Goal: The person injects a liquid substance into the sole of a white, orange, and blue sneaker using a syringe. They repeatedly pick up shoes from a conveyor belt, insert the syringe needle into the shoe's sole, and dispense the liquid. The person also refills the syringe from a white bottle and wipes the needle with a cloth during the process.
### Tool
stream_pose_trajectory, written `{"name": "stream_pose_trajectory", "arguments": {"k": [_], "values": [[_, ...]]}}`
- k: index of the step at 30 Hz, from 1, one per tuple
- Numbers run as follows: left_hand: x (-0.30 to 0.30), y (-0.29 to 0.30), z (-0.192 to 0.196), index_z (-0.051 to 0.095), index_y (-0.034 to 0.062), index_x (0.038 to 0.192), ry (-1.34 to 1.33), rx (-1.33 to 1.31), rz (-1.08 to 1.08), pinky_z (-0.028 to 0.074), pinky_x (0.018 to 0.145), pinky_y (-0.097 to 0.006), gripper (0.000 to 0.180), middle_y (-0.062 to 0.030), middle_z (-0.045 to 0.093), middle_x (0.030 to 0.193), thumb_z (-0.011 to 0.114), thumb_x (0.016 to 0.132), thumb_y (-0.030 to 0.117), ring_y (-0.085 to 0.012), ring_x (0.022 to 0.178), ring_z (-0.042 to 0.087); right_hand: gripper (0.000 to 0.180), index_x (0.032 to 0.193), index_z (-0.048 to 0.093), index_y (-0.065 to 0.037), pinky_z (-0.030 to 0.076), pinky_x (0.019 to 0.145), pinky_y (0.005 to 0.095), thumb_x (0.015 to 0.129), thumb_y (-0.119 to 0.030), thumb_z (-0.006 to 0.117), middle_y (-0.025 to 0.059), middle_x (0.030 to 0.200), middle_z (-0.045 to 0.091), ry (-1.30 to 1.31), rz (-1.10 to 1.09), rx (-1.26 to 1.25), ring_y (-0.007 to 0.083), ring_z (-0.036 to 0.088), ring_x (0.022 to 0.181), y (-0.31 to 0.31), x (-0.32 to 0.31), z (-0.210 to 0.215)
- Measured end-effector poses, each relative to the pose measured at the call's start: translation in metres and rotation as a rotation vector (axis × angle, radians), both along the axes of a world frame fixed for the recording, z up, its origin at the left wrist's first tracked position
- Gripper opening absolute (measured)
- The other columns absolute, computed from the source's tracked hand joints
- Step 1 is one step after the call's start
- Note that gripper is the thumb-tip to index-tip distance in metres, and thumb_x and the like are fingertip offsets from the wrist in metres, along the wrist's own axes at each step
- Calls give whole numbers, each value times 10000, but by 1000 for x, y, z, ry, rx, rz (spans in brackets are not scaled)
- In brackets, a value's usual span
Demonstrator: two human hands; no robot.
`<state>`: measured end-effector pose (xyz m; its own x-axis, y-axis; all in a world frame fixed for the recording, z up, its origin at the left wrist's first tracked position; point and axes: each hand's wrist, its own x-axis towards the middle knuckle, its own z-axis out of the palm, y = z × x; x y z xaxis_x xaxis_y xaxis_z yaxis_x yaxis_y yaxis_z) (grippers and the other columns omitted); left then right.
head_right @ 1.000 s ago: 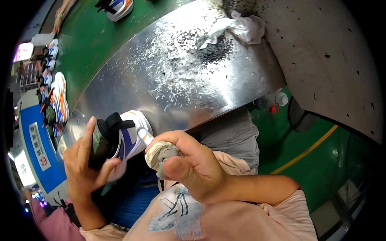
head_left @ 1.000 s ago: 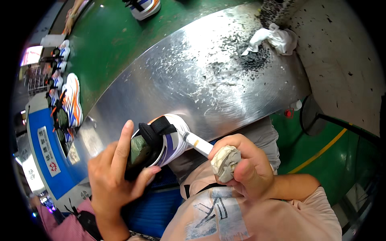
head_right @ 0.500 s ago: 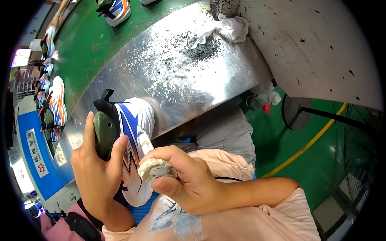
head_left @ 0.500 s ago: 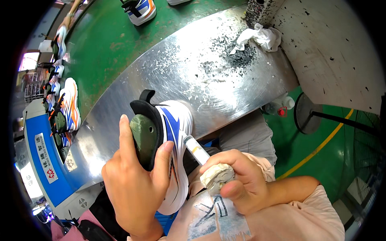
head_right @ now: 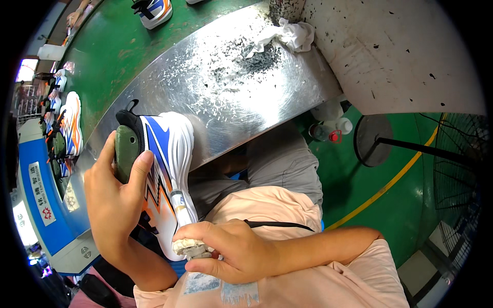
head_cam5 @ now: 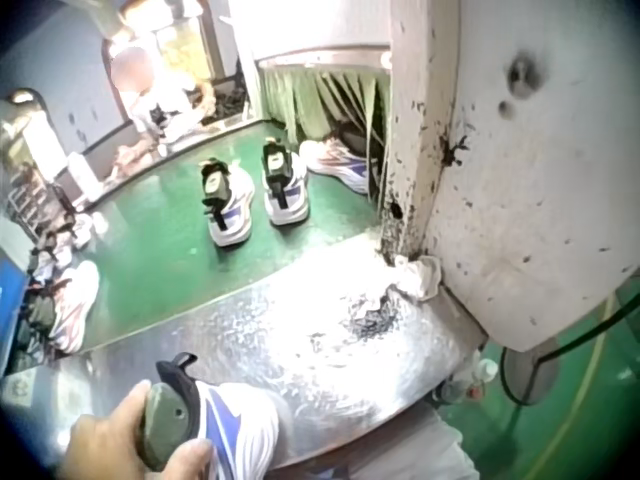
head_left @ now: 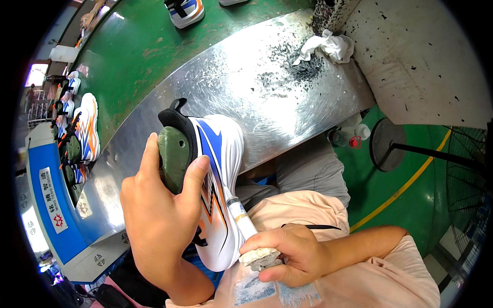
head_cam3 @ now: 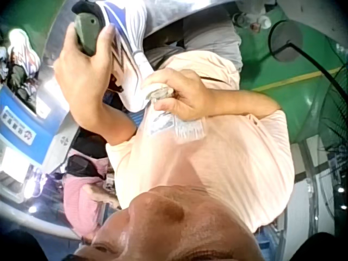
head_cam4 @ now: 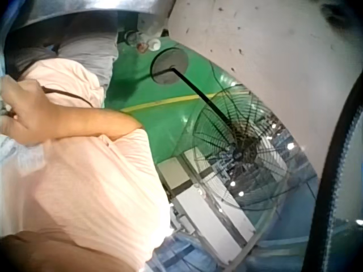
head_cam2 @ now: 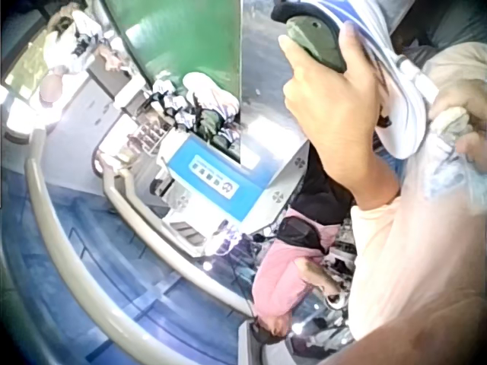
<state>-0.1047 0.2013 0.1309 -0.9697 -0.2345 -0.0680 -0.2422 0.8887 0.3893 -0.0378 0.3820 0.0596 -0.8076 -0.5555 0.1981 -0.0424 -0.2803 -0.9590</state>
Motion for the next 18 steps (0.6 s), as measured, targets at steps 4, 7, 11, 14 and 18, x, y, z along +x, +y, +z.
{"name": "stream_pose_trajectory", "arguments": {"k": [4,7,11,14,18], "values": [[3,-16,8,612,-62,1060,-36,147,60,476,544,-339,394,-160,636,632,723,820,230,-215,561,641,494,1237,483,-16,518,629,282,882,-276,705,131,1027,641,-14,31,-25,184,661,763,9,-12,12],[-2,-51,-1,643,-39,1046,-60,324,18,470,571,-255,333,-62,653,690,694,846,222,-66,616,575,495,1243,453,3,469,622,244,926,-324,646,81,963,596,0,-215,-131,140,590,748,17,-48,7],[-2,-102,-17,633,-54,1100,-169,634,55,478,616,-225,371,-29,670,809,685,869,231,-58,673,574,437,1264,436,-23,377,585,179,984,-336,558,5,919,540,42,-496,-44,58,461,688,21,-114,-7],[-3,-114,-19,622,-63,1118,-145,634,24,477,633,-218,375,-22,665,822,675,873,217,-51,696,573,345,1210,502,-16,425,683,208,978,-258,584,-7,910,560,127,-565,214,54,475,785,22,-138,-33],[-4,-125,-6,582,-59,1216,-82,566,-20,483,669,-222,479,-36,673,848,700,812,169,-66,714,583,345,1209,504,-36,439,661,220,951,-234,621,13,879,583,81,-469,319,60,500,752,23,-131,-40]]}}
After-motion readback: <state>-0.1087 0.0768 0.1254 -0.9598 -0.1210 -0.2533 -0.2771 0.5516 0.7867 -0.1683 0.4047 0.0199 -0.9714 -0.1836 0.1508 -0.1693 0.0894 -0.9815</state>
